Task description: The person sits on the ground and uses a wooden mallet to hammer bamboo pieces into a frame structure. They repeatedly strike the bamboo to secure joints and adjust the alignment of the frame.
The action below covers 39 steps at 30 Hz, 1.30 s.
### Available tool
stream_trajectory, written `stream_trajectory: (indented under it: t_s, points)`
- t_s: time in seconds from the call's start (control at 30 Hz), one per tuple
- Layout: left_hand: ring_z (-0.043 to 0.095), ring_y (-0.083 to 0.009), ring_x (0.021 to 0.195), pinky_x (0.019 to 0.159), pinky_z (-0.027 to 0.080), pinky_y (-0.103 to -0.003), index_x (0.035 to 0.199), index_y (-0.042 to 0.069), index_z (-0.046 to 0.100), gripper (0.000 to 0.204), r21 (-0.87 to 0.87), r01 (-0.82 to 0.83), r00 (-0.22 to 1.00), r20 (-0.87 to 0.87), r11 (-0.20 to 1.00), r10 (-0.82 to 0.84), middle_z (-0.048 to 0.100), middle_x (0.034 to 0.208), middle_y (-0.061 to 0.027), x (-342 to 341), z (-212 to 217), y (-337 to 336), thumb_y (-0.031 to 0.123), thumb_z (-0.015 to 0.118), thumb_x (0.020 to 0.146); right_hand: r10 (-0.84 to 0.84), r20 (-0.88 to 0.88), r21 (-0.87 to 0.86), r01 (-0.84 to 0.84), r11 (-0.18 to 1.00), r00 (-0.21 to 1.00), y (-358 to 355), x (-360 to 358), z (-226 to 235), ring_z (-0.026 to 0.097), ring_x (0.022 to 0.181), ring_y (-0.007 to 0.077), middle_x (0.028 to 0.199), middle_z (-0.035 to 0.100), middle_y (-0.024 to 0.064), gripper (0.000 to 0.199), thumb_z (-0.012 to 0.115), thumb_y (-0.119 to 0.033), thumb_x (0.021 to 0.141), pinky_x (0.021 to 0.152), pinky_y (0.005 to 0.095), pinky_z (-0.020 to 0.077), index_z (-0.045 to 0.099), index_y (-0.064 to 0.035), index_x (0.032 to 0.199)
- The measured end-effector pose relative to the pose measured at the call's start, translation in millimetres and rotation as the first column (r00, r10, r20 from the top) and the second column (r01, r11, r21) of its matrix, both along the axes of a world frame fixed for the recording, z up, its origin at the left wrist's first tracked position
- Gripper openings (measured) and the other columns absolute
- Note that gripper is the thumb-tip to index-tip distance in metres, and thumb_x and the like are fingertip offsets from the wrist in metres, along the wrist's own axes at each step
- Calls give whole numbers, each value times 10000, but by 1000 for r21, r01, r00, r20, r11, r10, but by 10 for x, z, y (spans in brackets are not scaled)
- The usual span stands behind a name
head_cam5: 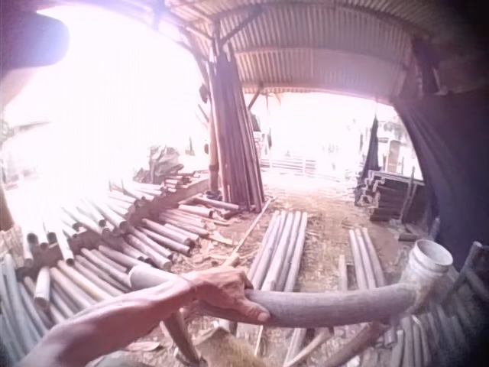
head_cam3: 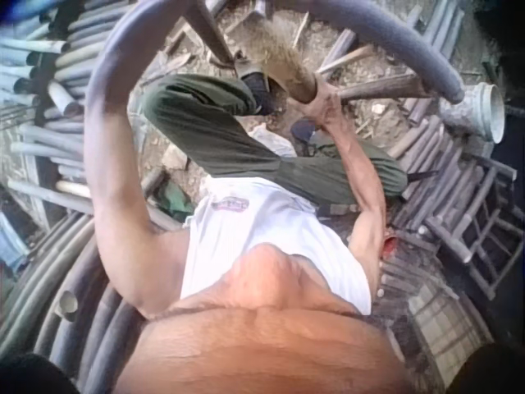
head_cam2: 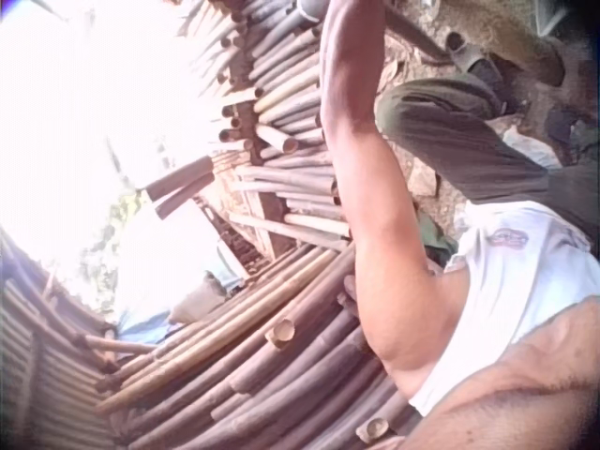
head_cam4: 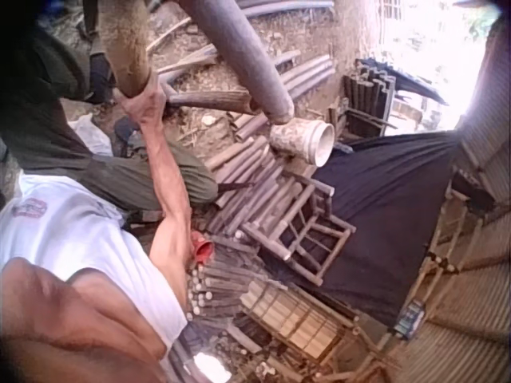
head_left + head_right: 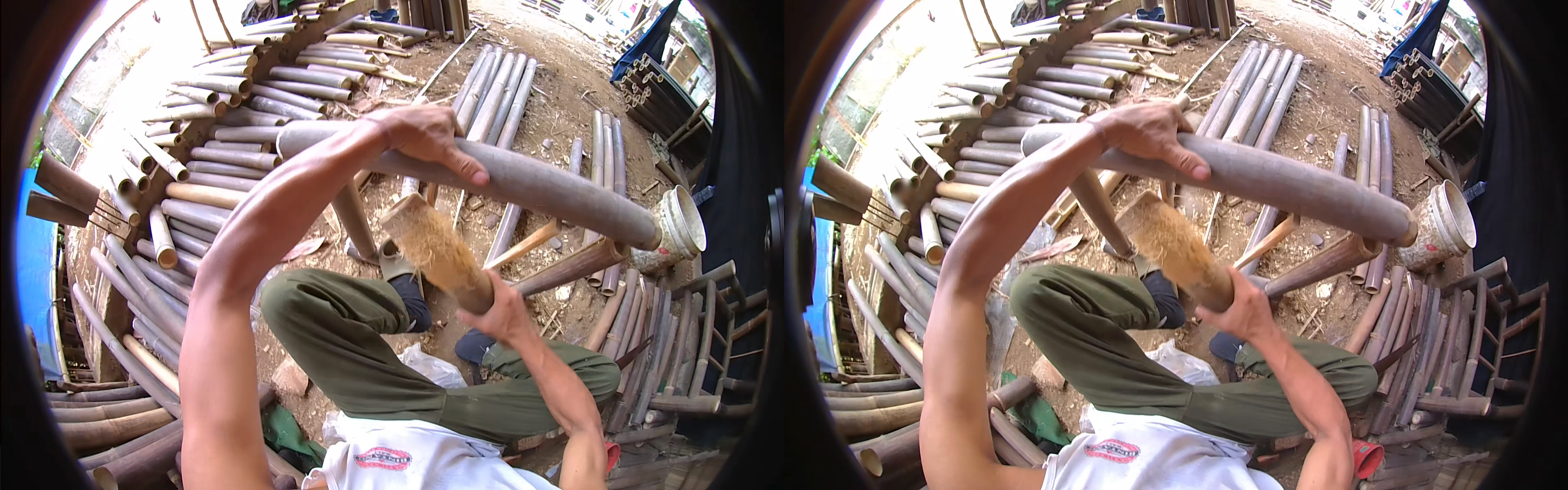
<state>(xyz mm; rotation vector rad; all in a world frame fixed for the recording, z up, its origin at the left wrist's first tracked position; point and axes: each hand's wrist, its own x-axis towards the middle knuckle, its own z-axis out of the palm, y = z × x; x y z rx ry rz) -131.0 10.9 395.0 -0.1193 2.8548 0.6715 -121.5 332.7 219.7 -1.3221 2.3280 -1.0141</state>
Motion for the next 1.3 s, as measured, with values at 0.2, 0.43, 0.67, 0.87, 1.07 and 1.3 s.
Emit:
stream_trajectory:
  t_s: [0.2, 0.43, 0.67, 0.87, 1.07, 1.3]
  points:
    - [715, -268, 778, 705, 556, -359, 993, 9, 771, 1055, -73, 51, 999, 18, 996, -50, 719, 830, -139, 48, 16, 26, 938, 678, 502, 178, -409, -143, -255, 956, 895, 77, -41, -183, 715, 912, 299, 1065, 697, 189, 751, 886, -365, 605, 800, 379, 589, 595, -36, 1214]
    - [711, -274, 829, 740, 554, -374, 1034, 7, 760, 1097, -59, 36, 999, -12, 998, -37, 697, 824, -132, 57, -39, 23, 951, 671, 482, 147, -4, -146, -146, 978, 989, 91, 307, 66, 708, 940, 349, 1046, 696, 213, 782, 881, -367, 657, 850, 414, 574, 551, 2, 1263]
    - [711, -328, 887, 815, 571, -381, 1142, -72, 703, 1238, -75, 56, 995, -80, 996, -62, 691, 1060, -191, 46, -132, 29, 968, 653, 473, -104, -46, 79, 107, 991, 994, 133, 221, 101, 700, 1001, 357, 1115, 686, 226, 862, 895, -377, 626, 887, 412, 567, 545, -7, 1322]
    - [728, -280, 795, 738, 574, -379, 1069, -32, 740, 1112, -20, 75, 997, -7, 997, -75, 732, 809, -152, 28, 36, 40, 929, 683, 513, 89, -312, 9, -90, 996, 946, 250, 134, 125, 703, 989, 344, 1110, 687, 207, 853, 907, -358, 599, 875, 408, 573, 561, -61, 1320]
    - [730, -271, 797, 723, 572, -391, 975, 2, 765, 1031, -77, 98, 989, -103, 992, -105, 738, 853, -167, -4, -132, -25, 933, 658, 544, -98, -92, 47, 103, 994, 991, 197, 239, 183, 693, 990, 371, 1105, 690, 202, 811, 899, -368, 625, 872, 410, 563, 562, -44, 1288]
    - [709, -291, 945, 885, 553, -421, 1213, 15, 646, 954, -191, 124, 929, -321, 974, -181, 721, 1014, -174, 125, -97, 314, 740, 797, 612, -14, -288, -46, 1, 999, 957, 932, 378, 43, 686, 963, 365, 1077, 672, 190, 824, 923, -364, 612, 863, 413, 563, 560, -22, 1268]
